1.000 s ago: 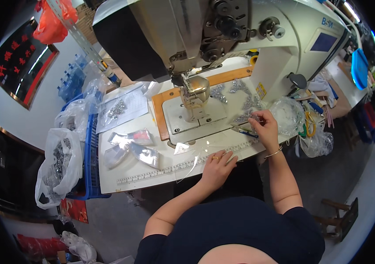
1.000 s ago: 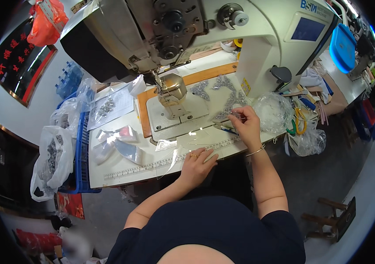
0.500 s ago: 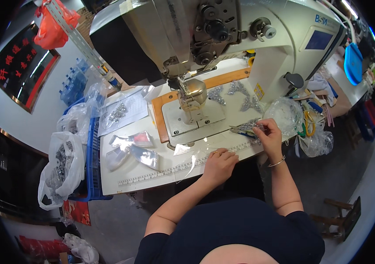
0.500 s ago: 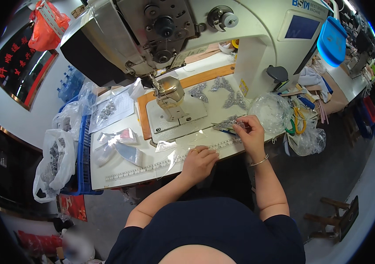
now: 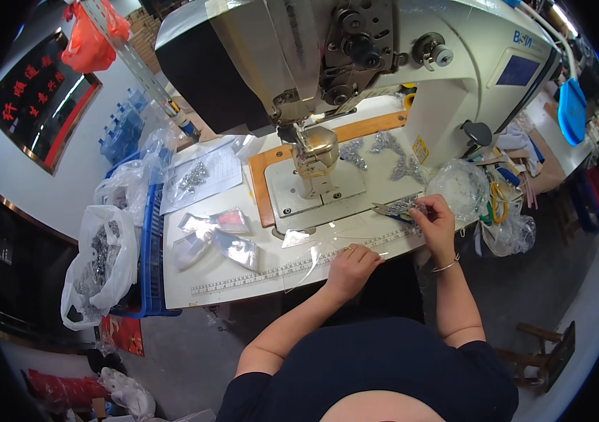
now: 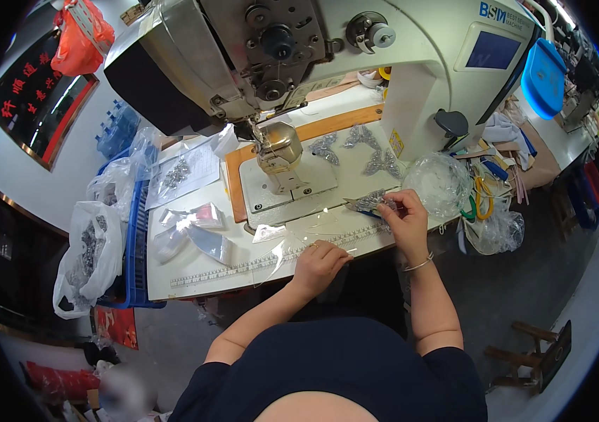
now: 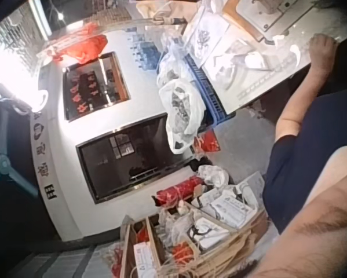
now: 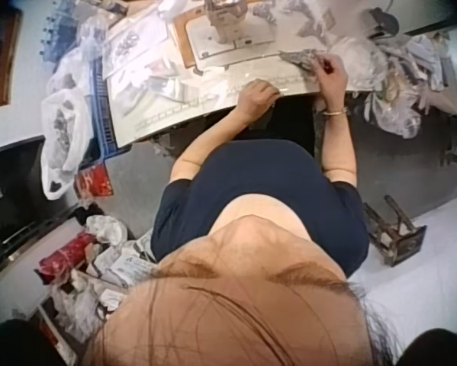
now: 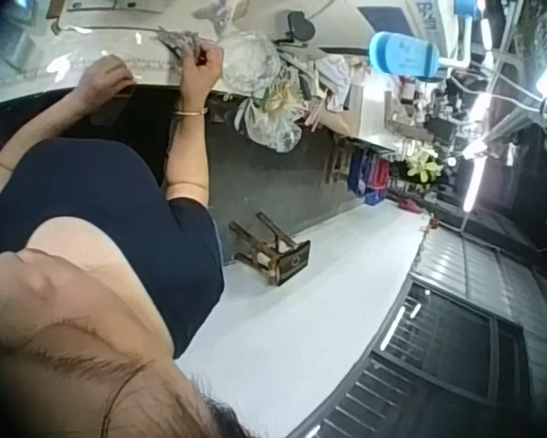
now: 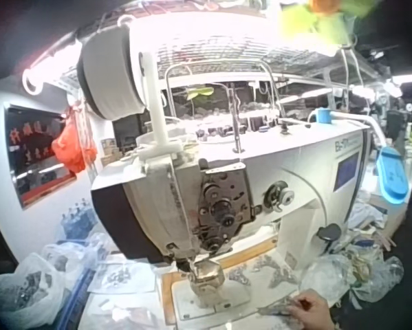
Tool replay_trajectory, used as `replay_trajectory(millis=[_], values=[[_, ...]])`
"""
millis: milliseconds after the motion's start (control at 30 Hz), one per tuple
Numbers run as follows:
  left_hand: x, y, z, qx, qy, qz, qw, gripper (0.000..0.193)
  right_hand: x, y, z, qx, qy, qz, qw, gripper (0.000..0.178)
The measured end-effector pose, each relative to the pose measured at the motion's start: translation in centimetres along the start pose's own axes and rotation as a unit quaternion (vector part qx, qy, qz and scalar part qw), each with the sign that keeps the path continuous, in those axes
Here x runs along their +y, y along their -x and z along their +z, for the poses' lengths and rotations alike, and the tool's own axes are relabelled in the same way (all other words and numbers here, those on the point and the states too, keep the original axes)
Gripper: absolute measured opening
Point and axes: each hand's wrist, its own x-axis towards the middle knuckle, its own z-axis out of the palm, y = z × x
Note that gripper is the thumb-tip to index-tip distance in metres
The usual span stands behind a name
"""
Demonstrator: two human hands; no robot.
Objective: The person sews small silver decorative items using a sewing machine. They pick up the items from a plastic bag, position them under the needle, and stitch them. The person handles the items one at a time, occasionally adjusting their position before sewing.
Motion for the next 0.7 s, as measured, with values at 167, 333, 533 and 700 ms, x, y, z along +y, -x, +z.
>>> replay_trajectory(millis=[167, 333, 533, 700], values=[[0.3, 0.5, -0.9, -0.020, 0.035, -0.005, 0.999, 0.016, -0.6, -0.1, 0.7, -0.026, -0.014, -0.030, 0.999, 0.015], [1.6, 1.8, -3.9, -0.088, 0.236, -0.219, 0.943, 0.025, -3.4, 0.4, 2.1, -0.053, 0.106, -0.154, 0.981, 0.023], [1.8, 2.6, -3.4, 0.026, 0.763, -0.358, 0.538, 0.040, -5.8, 2.7, 5.3, -0.164, 0.183, -0.386, 0.889, 0.034], [1.6, 2.5, -4.8, 0.019, 0.715, -0.440, 0.543, 0.039, -5.6, 4.5, 6.1, -0.259, 0.209, -0.441, 0.834, 0.037]])
